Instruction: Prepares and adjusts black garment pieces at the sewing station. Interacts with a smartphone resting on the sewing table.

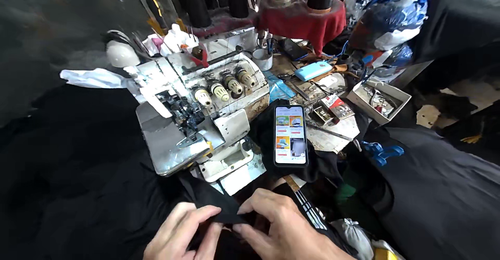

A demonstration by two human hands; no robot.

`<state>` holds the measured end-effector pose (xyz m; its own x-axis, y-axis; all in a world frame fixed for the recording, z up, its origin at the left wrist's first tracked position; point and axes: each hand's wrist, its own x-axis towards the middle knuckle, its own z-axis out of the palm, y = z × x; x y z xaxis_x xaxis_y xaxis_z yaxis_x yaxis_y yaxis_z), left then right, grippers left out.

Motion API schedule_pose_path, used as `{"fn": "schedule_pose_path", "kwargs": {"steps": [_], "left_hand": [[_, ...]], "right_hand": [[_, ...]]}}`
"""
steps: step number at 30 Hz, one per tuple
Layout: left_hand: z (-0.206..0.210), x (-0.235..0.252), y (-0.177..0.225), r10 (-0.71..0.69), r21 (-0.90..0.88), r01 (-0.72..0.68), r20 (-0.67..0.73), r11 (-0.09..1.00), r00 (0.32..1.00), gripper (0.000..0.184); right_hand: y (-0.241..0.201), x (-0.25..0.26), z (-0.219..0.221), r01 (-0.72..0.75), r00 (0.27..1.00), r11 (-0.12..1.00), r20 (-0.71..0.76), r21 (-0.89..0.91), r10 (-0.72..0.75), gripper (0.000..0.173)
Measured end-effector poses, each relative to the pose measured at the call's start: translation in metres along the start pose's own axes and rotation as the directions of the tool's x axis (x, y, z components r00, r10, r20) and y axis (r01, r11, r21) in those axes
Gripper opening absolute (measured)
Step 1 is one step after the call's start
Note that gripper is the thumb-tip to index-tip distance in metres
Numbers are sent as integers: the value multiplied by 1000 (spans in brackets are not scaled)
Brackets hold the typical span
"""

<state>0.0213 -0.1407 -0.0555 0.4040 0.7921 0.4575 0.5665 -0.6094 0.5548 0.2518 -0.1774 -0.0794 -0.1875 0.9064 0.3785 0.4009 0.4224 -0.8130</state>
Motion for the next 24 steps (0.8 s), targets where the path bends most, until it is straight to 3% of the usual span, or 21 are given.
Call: {"fn": "schedule_pose_path", "kwargs": {"steps": [5,10,15,24], "left_hand": [[-39,4,-9,-31,118,23,65,993,997,20],[-76,6,13,41,138,-38,-16,990,999,23],[-87,-5,-15,-25,204,-3,135,979,991,22],[-63,-19,-51,-24,285,83,-201,955,979,11]], "right_hand": [[-15,-5,-22,64,998,995,18,73,-66,22],[-11,-5,-30,94,995,992,30,85,-96,19],[-5,-14,-44,95,995,995,12,26,-95,17],[13,-40,-83,-48,991,974,-135,-222,18,15]]}}
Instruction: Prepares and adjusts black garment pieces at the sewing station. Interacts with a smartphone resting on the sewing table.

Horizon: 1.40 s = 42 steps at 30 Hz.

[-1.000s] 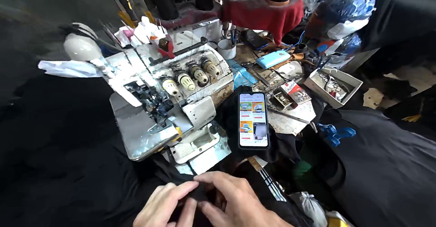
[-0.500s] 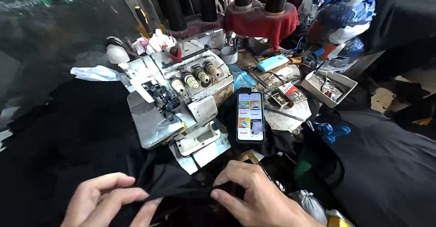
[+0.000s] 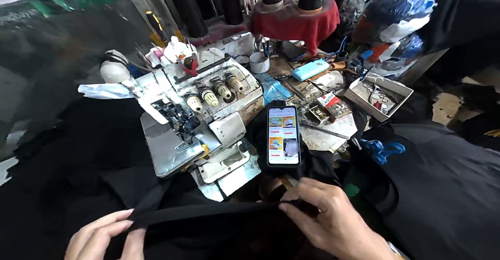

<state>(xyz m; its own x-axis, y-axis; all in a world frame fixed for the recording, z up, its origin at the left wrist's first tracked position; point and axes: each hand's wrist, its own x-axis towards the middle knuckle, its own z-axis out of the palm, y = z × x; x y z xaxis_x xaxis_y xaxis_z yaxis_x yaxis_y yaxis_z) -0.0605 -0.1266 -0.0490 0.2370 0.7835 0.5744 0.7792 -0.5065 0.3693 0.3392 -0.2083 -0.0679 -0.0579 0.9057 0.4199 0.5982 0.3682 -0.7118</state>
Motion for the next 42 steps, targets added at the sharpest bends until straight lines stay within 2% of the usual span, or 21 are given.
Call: {"fn": "schedule_pose_path", "kwargs": {"steps": [4,6,10,17,25,31,42], "left_hand": [[36,-16,-23,-88,1,88,60,996,994,17],[53,-22,-28,-98,54,96,47,994,994,20],[57,-20,-25,-113,92,111,16,990,993,20],[58,-23,-25,-109,80,109,-8,991,994,19],[59,-23,-22,-113,106,115,-19,988,993,19],[60,-22,-22,-120,111,122,-25,986,992,20],[61,-23,-24,-107,129,111,-41,985,993,19]], "right_hand": [[7,2,-6,-46,999,995,-28,-92,43,14],[9,4,-6,-61,998,987,-11,-148,60,15],[13,11,-5,-129,990,956,15,-263,137,17],[11,11,-3,-80,996,976,-41,-201,73,13],[17,12,-1,-138,990,968,-29,-209,135,13],[17,8,2,-55,997,989,-58,-138,47,12],[21,8,2,-99,995,981,-44,-165,93,15]]}}
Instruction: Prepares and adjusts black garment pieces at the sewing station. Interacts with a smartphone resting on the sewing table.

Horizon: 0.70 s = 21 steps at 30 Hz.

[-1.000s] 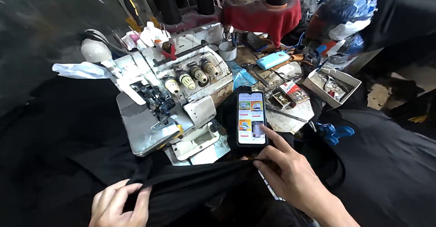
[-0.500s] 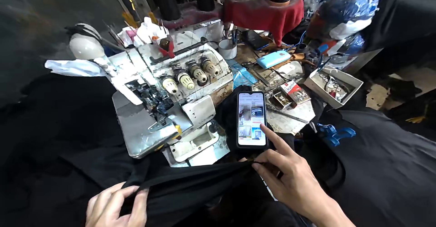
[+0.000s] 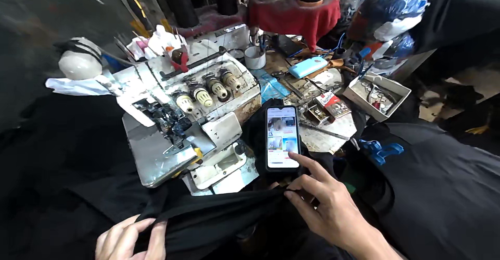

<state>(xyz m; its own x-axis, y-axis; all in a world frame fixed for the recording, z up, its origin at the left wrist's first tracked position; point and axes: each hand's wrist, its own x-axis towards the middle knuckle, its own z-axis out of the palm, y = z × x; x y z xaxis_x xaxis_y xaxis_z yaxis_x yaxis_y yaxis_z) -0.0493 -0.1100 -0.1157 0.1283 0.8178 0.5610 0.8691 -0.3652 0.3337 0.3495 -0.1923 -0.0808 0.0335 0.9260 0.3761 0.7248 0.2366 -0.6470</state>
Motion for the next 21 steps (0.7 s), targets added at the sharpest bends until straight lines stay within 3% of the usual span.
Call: {"fn": "schedule_pose_path", "kwargs": {"steps": [11,15,21], "left_hand": [[1,-3,-3,-8,-77,4,-45,997,999,17],[-2,-6,-2,-14,-154,-1,-93,988,996,15],[0,-8,-4,-18,-178,1,-95,984,995,14]], "right_hand": [[-13,-6,-2,74,996,996,-43,48,-72,13],[-26,-6,-8,-4,999,1000,35,18,3,19],[-13,-1,-7,57,998,998,-8,13,-57,15]]}}
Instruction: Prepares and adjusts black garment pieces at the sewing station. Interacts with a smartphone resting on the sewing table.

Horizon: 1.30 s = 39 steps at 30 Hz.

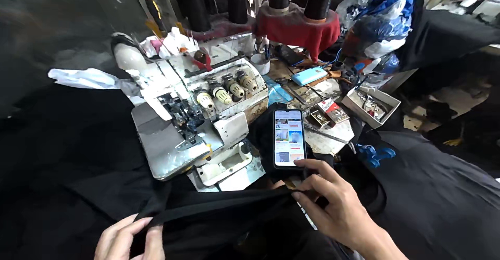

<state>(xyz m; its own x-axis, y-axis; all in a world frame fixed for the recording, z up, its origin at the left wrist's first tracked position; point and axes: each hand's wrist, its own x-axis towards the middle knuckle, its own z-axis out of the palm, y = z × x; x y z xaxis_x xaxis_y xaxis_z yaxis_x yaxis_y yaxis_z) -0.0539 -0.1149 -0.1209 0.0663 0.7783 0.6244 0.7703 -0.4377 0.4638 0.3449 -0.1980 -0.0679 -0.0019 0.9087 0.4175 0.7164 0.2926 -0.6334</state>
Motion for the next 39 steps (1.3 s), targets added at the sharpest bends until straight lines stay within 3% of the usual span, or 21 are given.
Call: {"fn": "schedule_pose_path", "kwargs": {"steps": [14,17,20,24,27,32,39], "left_hand": [[-9,5,-2,3,-101,5,79,995,997,18],[-7,6,-3,-31,-104,35,38,994,999,17],[-4,7,-2,-53,-124,51,-18,991,998,17],[-4,9,3,-94,-168,81,-73,982,993,15],[-7,9,5,-109,-220,86,-95,972,990,13],[-15,11,-1,-155,-338,110,-110,935,982,12],[-21,10,2,-225,-398,193,-35,897,974,11]], "right_hand": [[12,4,1,43,997,992,-72,115,-35,13],[9,3,1,85,995,980,-68,178,-73,14],[-8,4,-6,24,999,973,-28,231,-19,17],[2,-3,-8,89,996,953,-6,288,-91,14],[-1,-6,-18,27,988,942,132,334,-75,14],[-7,-9,-31,21,915,983,393,183,-93,16],[-17,-9,-16,82,959,994,277,-66,-60,15]]}}
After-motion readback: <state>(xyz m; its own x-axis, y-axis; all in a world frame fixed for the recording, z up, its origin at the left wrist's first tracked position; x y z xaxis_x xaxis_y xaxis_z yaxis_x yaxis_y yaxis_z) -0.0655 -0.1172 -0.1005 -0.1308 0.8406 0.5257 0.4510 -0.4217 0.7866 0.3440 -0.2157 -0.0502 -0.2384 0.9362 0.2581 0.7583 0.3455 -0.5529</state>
